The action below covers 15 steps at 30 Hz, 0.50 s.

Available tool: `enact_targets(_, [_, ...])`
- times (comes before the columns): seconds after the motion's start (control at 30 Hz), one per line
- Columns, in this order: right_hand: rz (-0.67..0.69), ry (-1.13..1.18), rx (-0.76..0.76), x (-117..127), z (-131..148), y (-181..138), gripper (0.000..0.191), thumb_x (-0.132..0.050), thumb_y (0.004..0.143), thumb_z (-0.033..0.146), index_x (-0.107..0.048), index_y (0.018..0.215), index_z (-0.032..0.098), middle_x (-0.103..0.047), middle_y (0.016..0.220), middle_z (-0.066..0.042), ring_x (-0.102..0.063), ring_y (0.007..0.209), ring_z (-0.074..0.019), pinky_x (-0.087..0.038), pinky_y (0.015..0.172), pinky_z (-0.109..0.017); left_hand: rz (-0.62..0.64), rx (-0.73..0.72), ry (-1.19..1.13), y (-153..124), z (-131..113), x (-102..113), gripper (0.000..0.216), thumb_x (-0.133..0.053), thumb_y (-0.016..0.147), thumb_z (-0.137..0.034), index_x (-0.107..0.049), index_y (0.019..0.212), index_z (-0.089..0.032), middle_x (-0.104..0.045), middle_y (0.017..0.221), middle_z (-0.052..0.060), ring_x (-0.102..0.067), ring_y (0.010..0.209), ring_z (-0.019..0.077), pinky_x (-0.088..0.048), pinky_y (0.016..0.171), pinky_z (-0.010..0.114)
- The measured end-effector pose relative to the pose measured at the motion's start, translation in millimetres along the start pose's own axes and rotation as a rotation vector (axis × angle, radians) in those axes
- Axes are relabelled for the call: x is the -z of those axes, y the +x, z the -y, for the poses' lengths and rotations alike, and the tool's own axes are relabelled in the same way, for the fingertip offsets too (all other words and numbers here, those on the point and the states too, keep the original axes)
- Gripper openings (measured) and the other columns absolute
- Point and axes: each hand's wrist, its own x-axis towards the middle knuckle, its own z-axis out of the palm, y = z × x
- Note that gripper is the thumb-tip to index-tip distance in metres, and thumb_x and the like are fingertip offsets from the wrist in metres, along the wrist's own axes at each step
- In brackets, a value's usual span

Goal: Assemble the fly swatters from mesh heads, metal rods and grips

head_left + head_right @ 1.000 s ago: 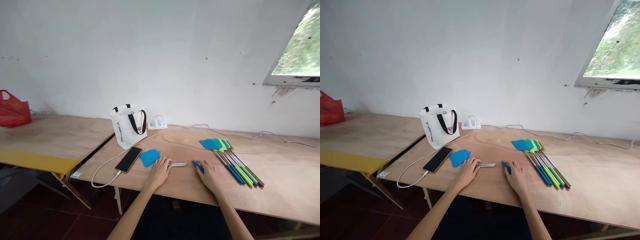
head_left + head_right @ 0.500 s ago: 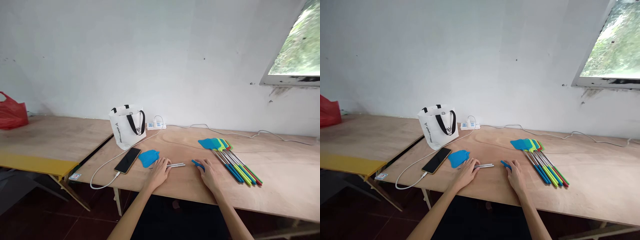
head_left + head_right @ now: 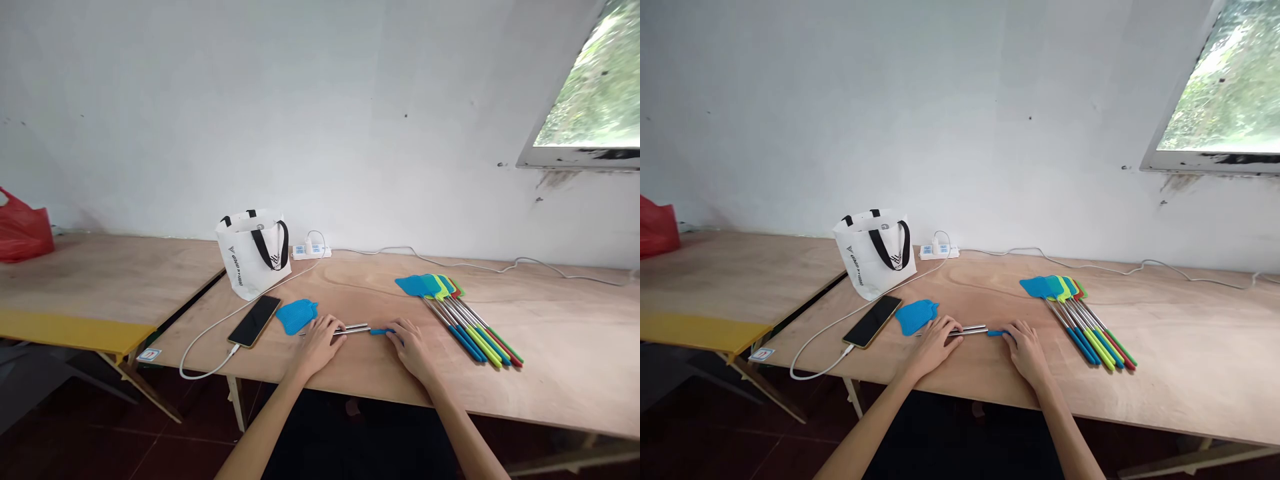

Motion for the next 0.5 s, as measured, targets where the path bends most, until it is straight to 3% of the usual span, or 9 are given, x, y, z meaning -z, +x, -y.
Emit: enact_targets(0.5, [0.000,-0.003,-0.013,-0.4,-2.4,-0.1,0.026,-0.044,0.099,0.033,-0.069,0.106,0.029,-0.066,0.107,-0.006,-0.061,0.104,-0.0254,-0.047,0.093,-0.042,-0.009,-0.002,0.021,0.5,0.1,0.0,0.007,-0.058,0.099,-0.029,-0.058,0.095,-0.024,-0.062,0.106,0.000,-0.058,0.105,0.0216,-0.039,0.088,0.037])
